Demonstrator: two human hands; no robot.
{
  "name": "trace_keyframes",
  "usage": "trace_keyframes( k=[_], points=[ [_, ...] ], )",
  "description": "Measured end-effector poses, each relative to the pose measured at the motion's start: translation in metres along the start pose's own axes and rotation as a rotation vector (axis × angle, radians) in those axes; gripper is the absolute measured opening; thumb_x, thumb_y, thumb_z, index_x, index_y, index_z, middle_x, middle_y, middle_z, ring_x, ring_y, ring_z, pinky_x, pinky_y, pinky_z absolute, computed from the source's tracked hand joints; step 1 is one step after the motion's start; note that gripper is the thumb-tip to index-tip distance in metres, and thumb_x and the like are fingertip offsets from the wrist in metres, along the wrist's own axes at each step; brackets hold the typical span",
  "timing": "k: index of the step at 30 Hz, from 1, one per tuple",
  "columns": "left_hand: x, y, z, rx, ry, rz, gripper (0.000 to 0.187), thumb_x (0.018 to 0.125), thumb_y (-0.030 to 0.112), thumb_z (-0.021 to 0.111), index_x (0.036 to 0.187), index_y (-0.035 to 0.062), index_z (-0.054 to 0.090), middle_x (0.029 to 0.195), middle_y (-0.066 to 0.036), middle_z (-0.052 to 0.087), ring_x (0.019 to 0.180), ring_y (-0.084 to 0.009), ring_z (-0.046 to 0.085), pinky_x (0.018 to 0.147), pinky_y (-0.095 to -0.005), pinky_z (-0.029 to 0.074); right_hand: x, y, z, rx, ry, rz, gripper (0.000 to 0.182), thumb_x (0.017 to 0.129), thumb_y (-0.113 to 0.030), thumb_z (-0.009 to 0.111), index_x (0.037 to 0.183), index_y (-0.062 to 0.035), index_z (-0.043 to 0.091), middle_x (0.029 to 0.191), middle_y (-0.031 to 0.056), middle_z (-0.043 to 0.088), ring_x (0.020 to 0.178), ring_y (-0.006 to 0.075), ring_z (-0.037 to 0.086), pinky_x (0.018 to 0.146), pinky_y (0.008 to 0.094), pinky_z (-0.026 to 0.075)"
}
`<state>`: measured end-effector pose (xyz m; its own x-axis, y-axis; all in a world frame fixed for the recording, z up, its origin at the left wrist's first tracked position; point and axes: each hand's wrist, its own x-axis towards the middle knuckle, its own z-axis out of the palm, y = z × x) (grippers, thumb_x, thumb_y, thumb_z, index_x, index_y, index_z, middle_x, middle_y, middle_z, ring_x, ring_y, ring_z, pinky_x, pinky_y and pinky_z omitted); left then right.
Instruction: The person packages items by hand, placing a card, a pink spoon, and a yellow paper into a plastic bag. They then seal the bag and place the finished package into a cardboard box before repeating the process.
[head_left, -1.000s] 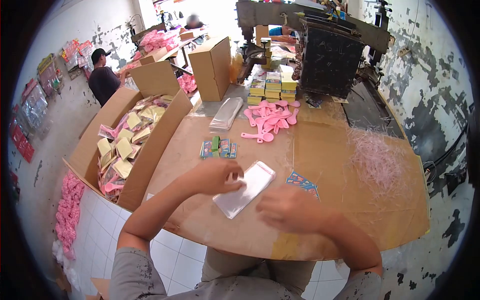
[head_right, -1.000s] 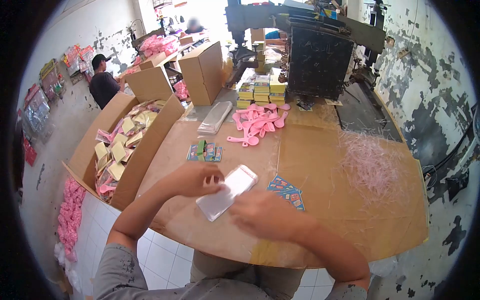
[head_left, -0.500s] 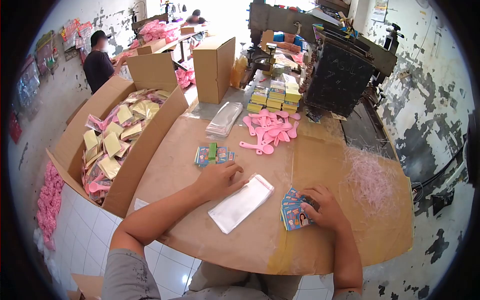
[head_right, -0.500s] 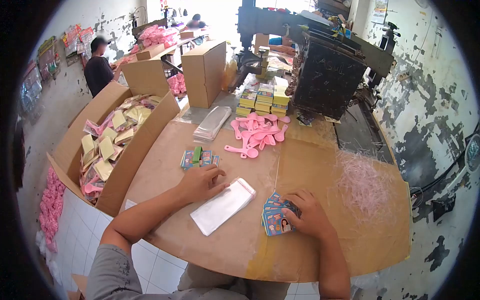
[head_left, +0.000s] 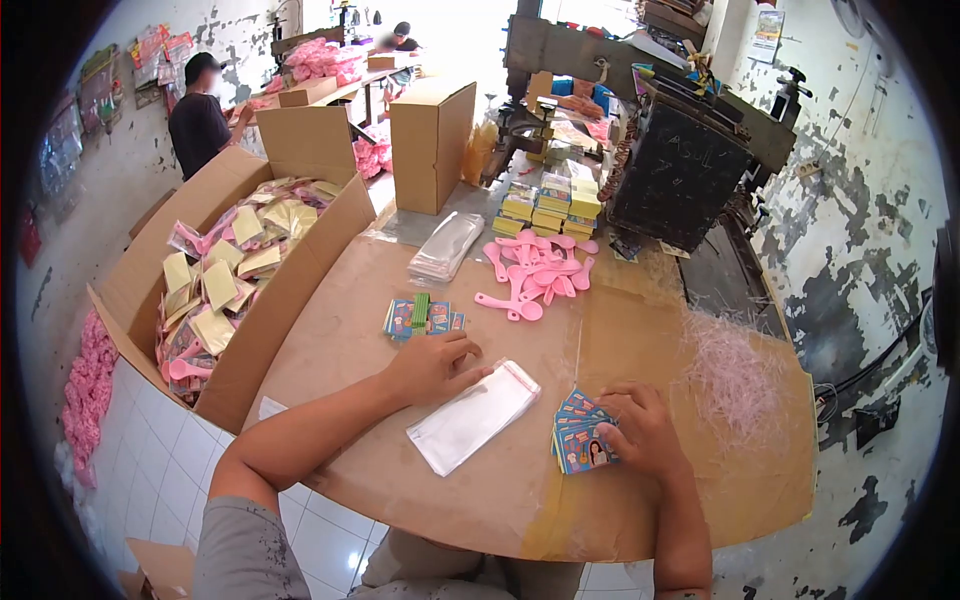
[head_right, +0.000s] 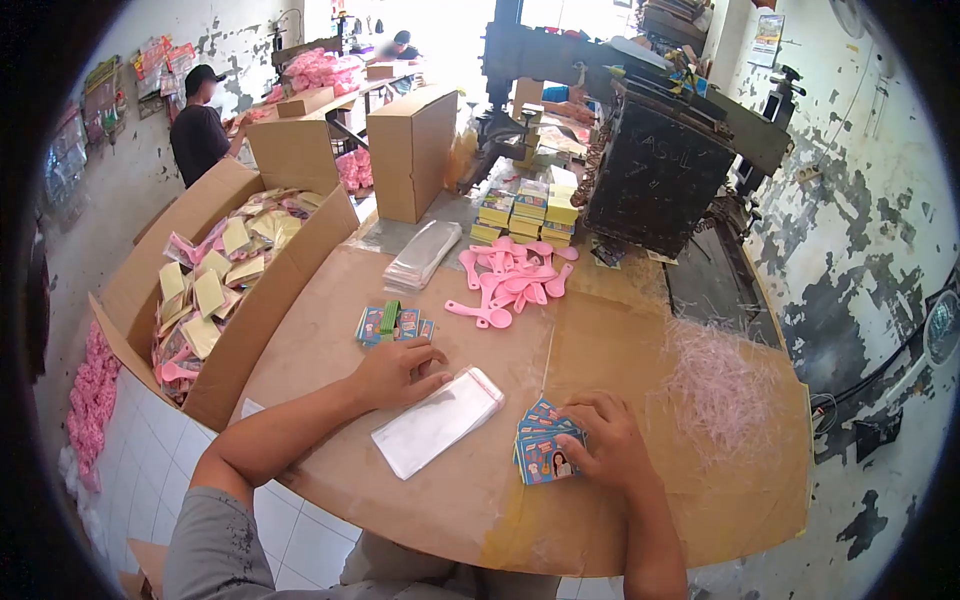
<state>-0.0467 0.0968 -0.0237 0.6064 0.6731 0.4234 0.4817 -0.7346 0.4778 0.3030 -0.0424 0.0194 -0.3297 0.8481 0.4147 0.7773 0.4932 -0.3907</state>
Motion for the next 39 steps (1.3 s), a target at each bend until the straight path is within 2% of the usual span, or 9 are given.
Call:
trace_keyframes(
  k=[4, 8, 10, 12, 17, 27, 29, 34, 39],
  points=[
    [-0.001, 0.000, -0.001, -0.007, 0.014, 0.005, 0.028, 0.093, 0.033, 0.075, 0.104, 0.0065, 0.073, 0.081, -0.006, 0.064, 0.064, -0.0211, 0.066, 0.057, -0.0350, 0.051, -0.017, -0.065, -0.038, 0.380, -0.129, 0.037, 0.023, 0.088, -0.019, 0.078, 0.108, -0.0079, 0.074, 0.110, 0.0096, 0.072, 0.104, 0.0290, 0.068, 0.093, 0.0403, 0.054],
    [-0.002, -0.002, 0.000, -0.027, 0.053, 0.028, 0.032, 0.095, 0.037, 0.074, 0.100, 0.0051, 0.074, 0.081, -0.008, 0.065, 0.063, -0.0233, 0.066, 0.056, -0.0370, 0.050, -0.054, -0.156, -0.016, 0.872, -0.729, -0.330, 0.015, 0.100, -0.014, 0.067, 0.099, 0.0009, 0.066, 0.095, 0.0177, 0.064, 0.087, 0.0351, 0.064, 0.076, 0.0430, 0.053],
    [-0.003, -0.001, 0.001, -0.038, 0.055, 0.029, 0.032, 0.095, 0.036, 0.072, 0.100, 0.0045, 0.074, 0.080, -0.009, 0.065, 0.063, -0.0239, 0.066, 0.056, -0.0374, 0.050, -0.096, -0.152, 0.035, 0.983, -1.022, -0.079, 0.028, 0.105, -0.024, 0.061, 0.111, 0.0015, 0.069, 0.101, 0.0182, 0.067, 0.094, 0.0359, 0.067, 0.082, 0.0446, 0.053],
    [-0.003, 0.001, -0.002, -0.036, 0.045, 0.023, 0.028, 0.096, 0.031, 0.071, 0.103, 0.0043, 0.073, 0.078, -0.009, 0.064, 0.064, -0.0229, 0.066, 0.057, -0.0360, 0.050, -0.171, -0.103, 0.125, 1.006, -1.023, 0.200, 0.013, 0.096, -0.013, 0.072, 0.105, -0.0038, 0.074, 0.098, 0.0097, 0.075, 0.094, 0.0231, 0.071, 0.087, 0.0391, 0.056],
    [-0.005, -0.004, 0.007, -0.079, 0.174, 0.078, 0.031, 0.099, 0.033, 0.068, 0.099, 0.0032, 0.074, 0.084, -0.012, 0.070, 0.063, -0.0271, 0.066, 0.058, -0.0392, 0.051, -0.164, -0.002, 0.212, 0.575, -0.397, 0.615, 0.017, 0.091, -0.008, 0.076, 0.109, -0.0071, 0.074, 0.106, 0.0100, 0.075, 0.098, 0.0278, 0.072, 0.089, 0.0399, 0.056],
    [-0.067, 0.016, -0.076, 0.107, 0.322, -0.062, 0.019, 0.097, 0.022, 0.072, 0.099, 0.0032, 0.075, 0.074, -0.010, 0.068, 0.056, -0.0212, 0.059, 0.057, -0.0343, 0.048, -0.088, 0.009, 0.295, 0.329, -0.272, 0.734, 0.016, 0.093, -0.010, 0.075, 0.109, -0.0063, 0.074, 0.106, 0.0108, 0.075, 0.099, 0.0283, 0.072, 0.089, 0.0402, 0.056],
    [-0.117, 0.030, -0.098, 0.134, 0.349, -0.340, 0.021, 0.094, 0.023, 0.075, 0.103, 0.0044, 0.075, 0.080, -0.009, 0.071, 0.063, -0.0216, 0.063, 0.062, -0.0346, 0.051, -0.084, 0.007, 0.302, 0.318, -0.259, 0.739, 0.016, 0.093, -0.011, 0.074, 0.109, -0.0062, 0.074, 0.106, 0.0109, 0.075, 0.100, 0.0284, 0.072, 0.089, 0.0403, 0.056],
    [-0.216, 0.017, -0.086, 0.262, 0.498, -0.292, 0.027, 0.091, 0.025, 0.076, 0.111, 0.0067, 0.075, 0.115, -0.011, 0.073, 0.108, -0.0295, 0.068, 0.096, -0.0413, 0.053, -0.087, 0.005, 0.311, 0.292, -0.240, 0.750, 0.016, 0.094, -0.011, 0.074, 0.109, -0.0058, 0.074, 0.107, 0.0113, 0.075, 0.100, 0.0286, 0.071, 0.090, 0.0404, 0.056],
    [-0.225, 0.029, -0.084, 0.176, 0.461, -0.377, 0.025, 0.091, 0.023, 0.074, 0.108, 0.0045, 0.075, 0.121, -0.013, 0.072, 0.117, -0.0323, 0.066, 0.104, -0.0435, 0.049, -0.091, -0.001, 0.316, 0.283, -0.229, 0.745, 0.016, 0.095, -0.012, 0.073, 0.109, -0.0053, 0.074, 0.107, 0.0117, 0.075, 0.100, 0.0288, 0.071, 0.090, 0.0406, 0.056]
  ],
)
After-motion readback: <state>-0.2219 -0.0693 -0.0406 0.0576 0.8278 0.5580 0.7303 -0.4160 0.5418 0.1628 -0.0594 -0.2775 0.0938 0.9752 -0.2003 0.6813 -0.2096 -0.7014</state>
